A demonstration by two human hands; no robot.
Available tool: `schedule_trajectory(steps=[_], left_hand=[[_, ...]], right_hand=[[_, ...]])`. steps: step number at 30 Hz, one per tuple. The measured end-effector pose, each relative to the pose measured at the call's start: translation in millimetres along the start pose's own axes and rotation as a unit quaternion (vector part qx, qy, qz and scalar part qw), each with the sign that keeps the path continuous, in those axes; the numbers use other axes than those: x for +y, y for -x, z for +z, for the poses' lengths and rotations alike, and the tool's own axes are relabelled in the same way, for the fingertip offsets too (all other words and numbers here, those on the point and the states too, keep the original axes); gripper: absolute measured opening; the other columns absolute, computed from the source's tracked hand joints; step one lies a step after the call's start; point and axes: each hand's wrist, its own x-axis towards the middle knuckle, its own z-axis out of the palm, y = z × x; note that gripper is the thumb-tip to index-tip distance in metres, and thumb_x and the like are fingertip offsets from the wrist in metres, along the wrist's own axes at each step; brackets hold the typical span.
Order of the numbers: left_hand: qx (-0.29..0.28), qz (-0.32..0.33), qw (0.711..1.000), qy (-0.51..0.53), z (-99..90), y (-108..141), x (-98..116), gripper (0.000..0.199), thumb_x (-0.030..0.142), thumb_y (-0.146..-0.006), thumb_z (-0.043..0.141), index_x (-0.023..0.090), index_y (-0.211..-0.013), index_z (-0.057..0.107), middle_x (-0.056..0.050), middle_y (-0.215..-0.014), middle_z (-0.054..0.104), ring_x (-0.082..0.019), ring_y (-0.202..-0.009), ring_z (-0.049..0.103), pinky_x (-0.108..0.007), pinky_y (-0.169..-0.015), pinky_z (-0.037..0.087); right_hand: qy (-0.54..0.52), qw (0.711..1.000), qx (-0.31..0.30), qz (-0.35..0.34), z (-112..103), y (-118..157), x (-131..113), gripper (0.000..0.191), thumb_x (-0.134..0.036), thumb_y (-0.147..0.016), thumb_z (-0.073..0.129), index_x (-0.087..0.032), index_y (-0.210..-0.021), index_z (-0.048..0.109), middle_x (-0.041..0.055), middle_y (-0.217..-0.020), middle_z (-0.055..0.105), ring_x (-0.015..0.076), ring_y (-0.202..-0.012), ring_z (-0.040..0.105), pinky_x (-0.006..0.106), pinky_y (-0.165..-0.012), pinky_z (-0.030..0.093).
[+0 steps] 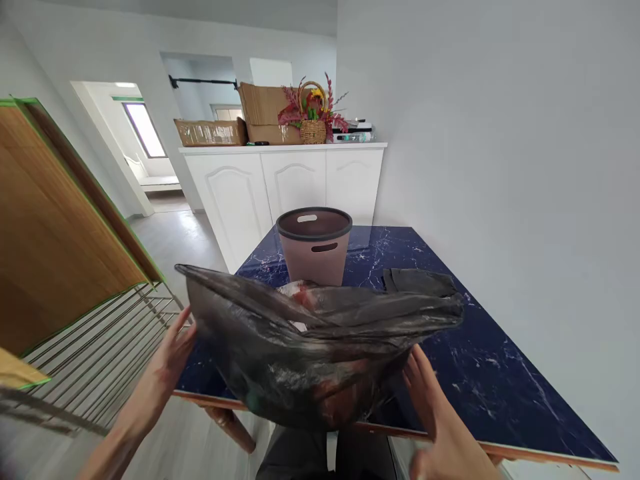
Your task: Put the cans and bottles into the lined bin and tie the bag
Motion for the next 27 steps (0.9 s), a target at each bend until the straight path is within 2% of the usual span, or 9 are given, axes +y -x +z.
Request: schedule_trajectory(steps=[3,5,8,11,15,20,22,25,27], left_hand=[[-0.105,0.0,0.994,0.038,28.2,-22.6,7.8,0.104,0.095,-0.056,0.079,0.028,-0.134,0.074,-0.018,-0.128,0.078,-0.045,-0.135,0.063,-0.055,-0.117,0.048],[-0.136,-0.027,0.99,0.042,51.7,-37.5,27.9,0.093,0.089,-0.064,0.081,0.026,-0.132,0.078,-0.016,-0.117,0.081,-0.043,-0.12,0.071,-0.051,-0.101,0.059],[-0.157,-0.087,0.984,0.017,74.8,-47.1,52.1,0.072,0.07,-0.075,0.088,0.023,-0.129,0.081,-0.011,-0.103,0.082,-0.034,-0.098,0.077,-0.037,-0.083,0.062],[-0.097,-0.091,0.99,0.043,80.0,-43.0,57.6,0.063,0.068,-0.08,0.085,0.021,-0.121,0.084,-0.01,-0.103,0.082,-0.029,-0.097,0.077,-0.029,-0.078,0.06],[0.037,-0.018,0.995,0.092,77.7,-32.2,56.4,0.061,0.072,-0.081,0.083,0.025,-0.12,0.082,-0.007,-0.122,0.08,-0.025,-0.113,0.073,-0.024,-0.087,0.059],[0.066,0.07,0.986,0.134,79.8,-20.4,68.3,0.042,0.066,-0.091,0.077,0.027,-0.107,0.079,-0.003,-0.14,0.075,-0.024,-0.138,0.064,-0.031,-0.116,0.05],[0.052,0.076,0.984,0.153,82.6,-16.8,76.1,0.041,0.066,-0.091,0.077,0.028,-0.107,0.076,-0.004,-0.131,0.079,-0.026,-0.138,0.065,-0.037,-0.118,0.05],[0.028,0.035,0.976,0.213,90.2,-16.0,89.5,0.041,0.064,-0.086,0.083,0.032,-0.109,0.072,0.0,-0.097,0.083,-0.028,-0.121,0.075,-0.041,-0.105,0.059],[0.007,0.017,0.966,0.258,97.8,-19.2,98.1,0.038,0.059,-0.087,0.085,0.032,-0.107,0.069,0.006,-0.071,0.071,-0.023,-0.094,0.079,-0.037,-0.095,0.063]], right_hand=[[-0.017,0.995,-0.1,-0.014,24.3,-30.4,-15.9,0.134,-0.083,-0.036,0.097,-0.029,-0.153,0.057,0.0182,-0.16,0.057,0.0482,-0.154,0.044,0.057,-0.124,0.042],[-0.026,0.994,-0.106,-0.011,40.9,-53.2,-36.1,0.111,-0.078,-0.05,0.097,-0.025,-0.143,0.066,0.0188,-0.149,0.066,0.0461,-0.143,0.057,0.055,-0.117,0.05],[-0.045,0.996,-0.076,0.022,59.9,-76.1,-60.8,0.07,-0.066,-0.067,0.097,-0.024,-0.12,0.078,0.0149,-0.127,0.079,0.0401,-0.119,0.073,0.049,-0.1,0.061],[-0.099,0.991,-0.054,0.078,69.4,-81.9,-72.3,0.046,-0.059,-0.078,0.093,-0.023,-0.106,0.083,0.0118,-0.113,0.083,0.0349,-0.105,0.078,0.045,-0.092,0.064],[-0.178,0.98,-0.004,0.088,71.4,-78.1,-76.3,0.039,-0.059,-0.082,0.09,-0.024,-0.098,0.085,0.0096,-0.103,0.085,0.0342,-0.101,0.079,0.045,-0.09,0.066],[-0.193,0.98,0.036,0.041,70.7,-73.4,-76.8,0.037,-0.062,-0.082,0.088,-0.026,-0.093,0.085,0.0095,-0.105,0.085,0.0367,-0.109,0.079,0.048,-0.097,0.064],[-0.192,0.981,0.027,0.007,71.9,-73.4,-77.2,0.04,-0.064,-0.086,0.083,-0.028,-0.104,0.085,0.0089,-0.121,0.082,0.0366,-0.121,0.074,0.048,-0.105,0.061],[-0.199,0.979,-0.017,-0.035,74.7,-78.2,-80.3,0.036,-0.063,-0.096,0.071,-0.034,-0.115,0.082,0.0035,-0.143,0.073,0.0342,-0.143,0.061,0.05,-0.118,0.051],[-0.228,0.971,-0.039,-0.054,77.2,-84.8,-85.9,0.025,-0.06,-0.097,0.071,-0.037,-0.103,0.079,0.0003,-0.123,0.081,0.0316,-0.142,0.062,0.051,-0.12,0.048]])
